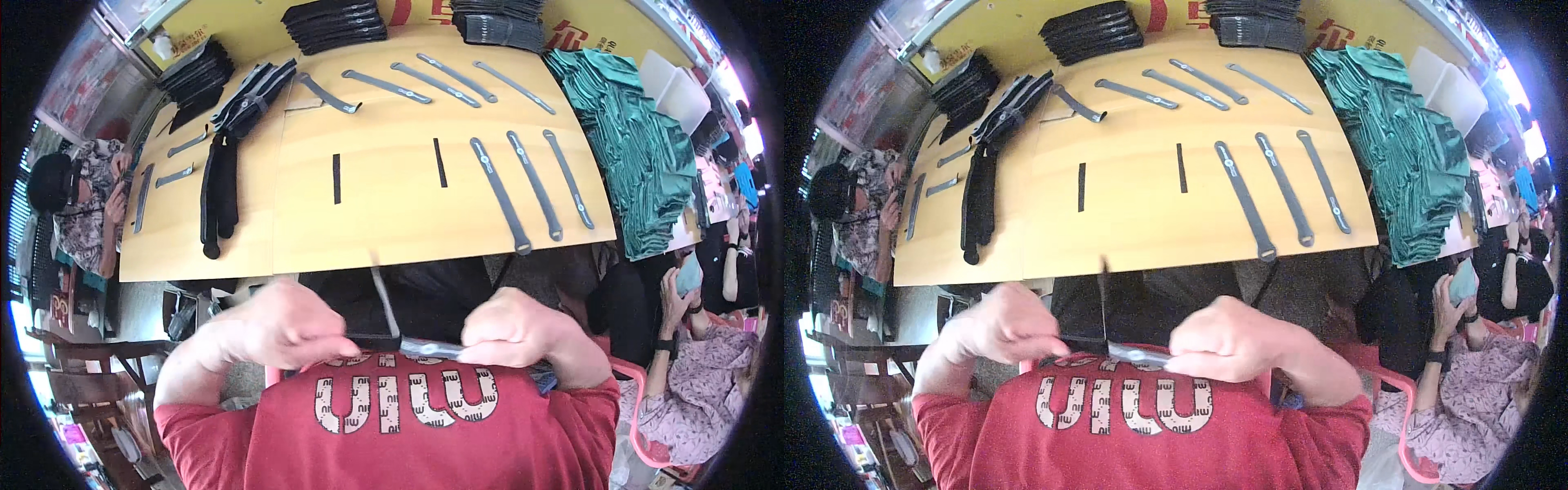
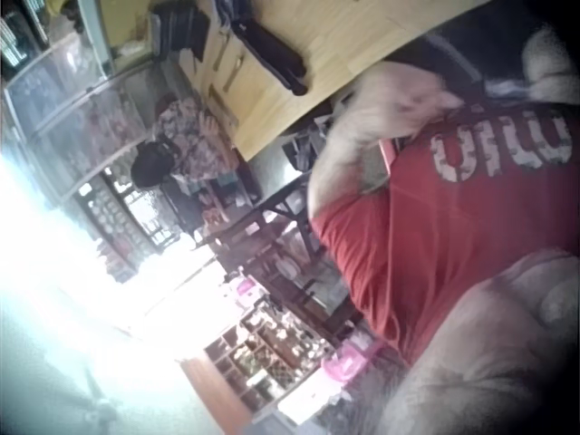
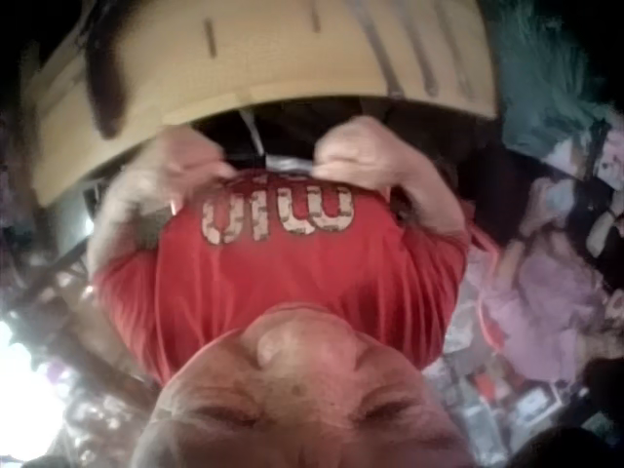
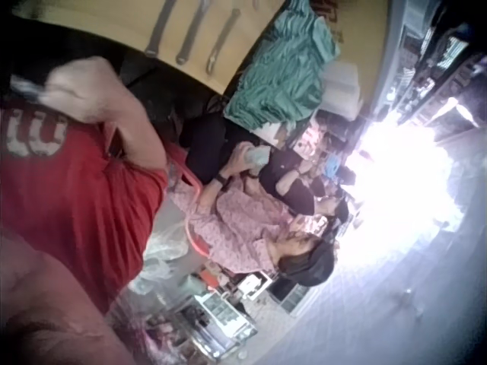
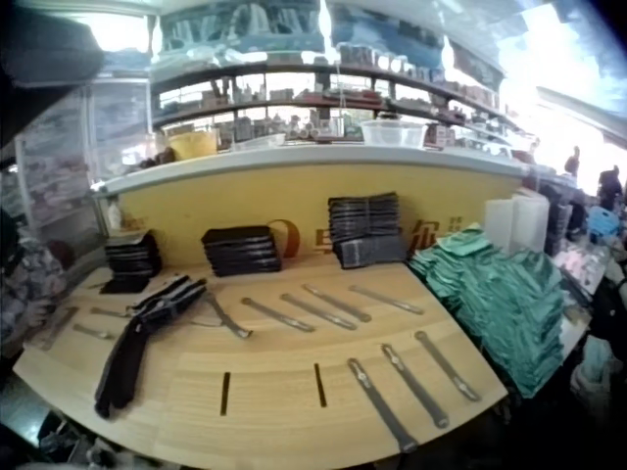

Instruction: The person assembles black elastic bands by inserting metal rods into their ends. They then stack the assembled bands into a neat pile on the table. The person repeats this process for multiple bands, handling them one at a time.

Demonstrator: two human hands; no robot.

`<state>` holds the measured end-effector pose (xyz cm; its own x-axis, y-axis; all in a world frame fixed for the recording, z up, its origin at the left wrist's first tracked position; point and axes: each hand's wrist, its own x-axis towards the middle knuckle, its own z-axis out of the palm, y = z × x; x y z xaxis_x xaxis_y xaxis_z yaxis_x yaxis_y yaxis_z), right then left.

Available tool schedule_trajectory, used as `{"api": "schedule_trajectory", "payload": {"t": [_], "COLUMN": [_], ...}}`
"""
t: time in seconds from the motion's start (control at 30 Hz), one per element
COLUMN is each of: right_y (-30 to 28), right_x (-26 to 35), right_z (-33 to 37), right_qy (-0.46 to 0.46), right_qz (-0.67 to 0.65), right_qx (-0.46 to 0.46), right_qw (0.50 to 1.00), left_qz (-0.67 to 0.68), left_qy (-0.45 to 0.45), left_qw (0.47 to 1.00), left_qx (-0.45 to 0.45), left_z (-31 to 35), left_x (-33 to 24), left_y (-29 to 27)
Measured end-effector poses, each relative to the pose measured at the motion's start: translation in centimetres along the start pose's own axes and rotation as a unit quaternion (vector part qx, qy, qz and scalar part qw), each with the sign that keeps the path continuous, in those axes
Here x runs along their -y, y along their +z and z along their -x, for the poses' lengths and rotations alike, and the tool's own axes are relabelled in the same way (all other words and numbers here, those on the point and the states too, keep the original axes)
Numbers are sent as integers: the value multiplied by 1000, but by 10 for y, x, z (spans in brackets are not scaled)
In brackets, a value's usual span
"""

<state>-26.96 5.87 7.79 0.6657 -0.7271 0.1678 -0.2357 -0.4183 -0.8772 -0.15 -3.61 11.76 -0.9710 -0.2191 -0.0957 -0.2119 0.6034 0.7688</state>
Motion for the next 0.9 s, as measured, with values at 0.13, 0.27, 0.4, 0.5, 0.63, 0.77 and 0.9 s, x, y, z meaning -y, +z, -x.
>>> {"api": "schedule_trajectory", "payload": {"t": [0.13,0.27,0.4,0.5,0.63,0.77,0.9], "right_y": [-15,-16,-21,-19,-14,-31,-37], "right_x": [12,26,36,39,35,40,28], "right_z": [45,71,146,138,114,106,89], "right_qy": [102,140,161,65,20,22,-43], "right_qz": [5,-21,-95,-138,-245,-220,-213], "right_qx": [-5,-48,-256,-245,-307,-192,-130], "right_qw": [995,989,948,957,920,956,967], "left_qz": [-203,-237,-142,-181,-181,-419,-496], "left_qy": [-207,-279,-457,-416,-340,-241,-349], "left_qw": [941,891,735,750,770,702,677], "left_qx": [-177,-267,-480,-481,-509,-523,-418], "left_z": [88,125,238,154,65,27,23], "left_x": [5,20,47,45,98,137,174], "left_y": [-39,-58,-94,-89,-118,-127,-93]}}
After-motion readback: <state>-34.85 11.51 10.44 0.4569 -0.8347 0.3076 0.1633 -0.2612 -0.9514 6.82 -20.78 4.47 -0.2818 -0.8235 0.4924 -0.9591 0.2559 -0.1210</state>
